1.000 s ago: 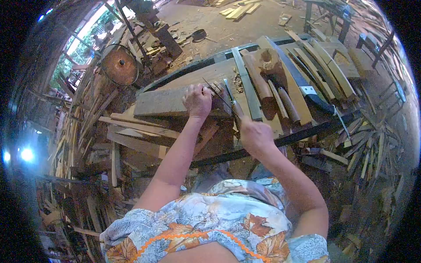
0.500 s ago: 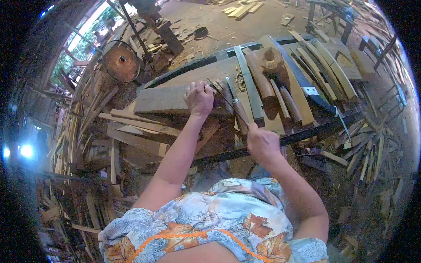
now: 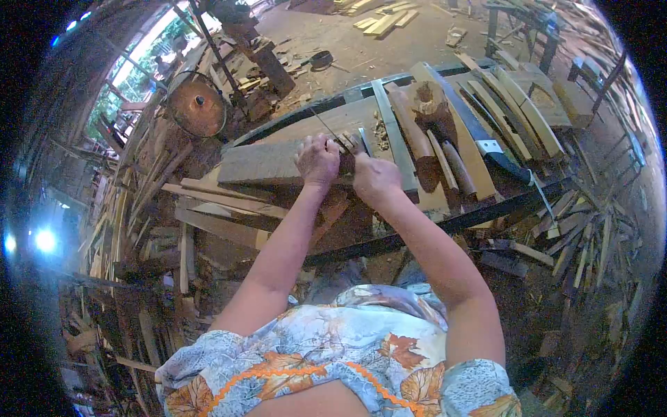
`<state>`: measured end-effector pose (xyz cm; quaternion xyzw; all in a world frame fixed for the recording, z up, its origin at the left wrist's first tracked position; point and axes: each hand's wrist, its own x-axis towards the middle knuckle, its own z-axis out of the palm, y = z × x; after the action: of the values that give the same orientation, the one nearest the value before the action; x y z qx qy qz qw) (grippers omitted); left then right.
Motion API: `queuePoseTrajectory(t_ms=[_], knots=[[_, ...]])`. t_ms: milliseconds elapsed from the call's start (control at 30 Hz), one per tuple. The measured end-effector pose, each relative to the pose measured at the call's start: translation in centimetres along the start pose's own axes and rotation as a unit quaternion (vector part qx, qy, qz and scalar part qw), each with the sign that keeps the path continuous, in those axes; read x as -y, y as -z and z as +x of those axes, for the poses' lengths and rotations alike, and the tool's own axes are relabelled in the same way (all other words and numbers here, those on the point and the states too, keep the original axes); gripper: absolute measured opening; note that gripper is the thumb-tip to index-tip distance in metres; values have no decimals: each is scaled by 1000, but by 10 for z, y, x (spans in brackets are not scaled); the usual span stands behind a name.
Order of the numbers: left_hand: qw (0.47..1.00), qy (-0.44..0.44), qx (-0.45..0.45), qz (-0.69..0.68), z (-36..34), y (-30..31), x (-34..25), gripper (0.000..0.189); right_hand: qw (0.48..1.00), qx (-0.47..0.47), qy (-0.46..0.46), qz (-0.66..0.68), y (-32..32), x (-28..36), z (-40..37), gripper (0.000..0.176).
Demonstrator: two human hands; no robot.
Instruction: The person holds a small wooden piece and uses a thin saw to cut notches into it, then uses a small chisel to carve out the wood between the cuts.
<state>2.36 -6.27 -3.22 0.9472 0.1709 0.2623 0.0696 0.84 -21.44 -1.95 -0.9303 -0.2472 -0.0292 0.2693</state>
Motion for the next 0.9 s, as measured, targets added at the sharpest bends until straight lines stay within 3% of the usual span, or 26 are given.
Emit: queuePoseTrajectory(t_ms=[167, 300, 400, 467, 633, 900], knots=[[1000, -1, 0, -7, 0, -2, 1, 26, 998, 30, -53, -17, 31, -19, -93, 15], [1000, -8, -16, -12, 0, -2, 2, 24, 996, 61, -61, -30, 48, -22, -112, 10], [1000, -17, -14, -10, 1, -2, 3, 25, 997, 53, -55, -19, 47, -10, -80, 8], [1000, -20, -5, -6, 0, -2, 2, 25, 1000, -7, 19, -1, 19, -13, -37, 12], [1000, -7, 0, -6, 2, -2, 3, 24, 999, 20, -40, -15, 2, 13, 17, 16], [1000, 2, -24, -19, 0, -4, 1, 21, 999, 19, -23, -24, 36, -24, -110, 10]])
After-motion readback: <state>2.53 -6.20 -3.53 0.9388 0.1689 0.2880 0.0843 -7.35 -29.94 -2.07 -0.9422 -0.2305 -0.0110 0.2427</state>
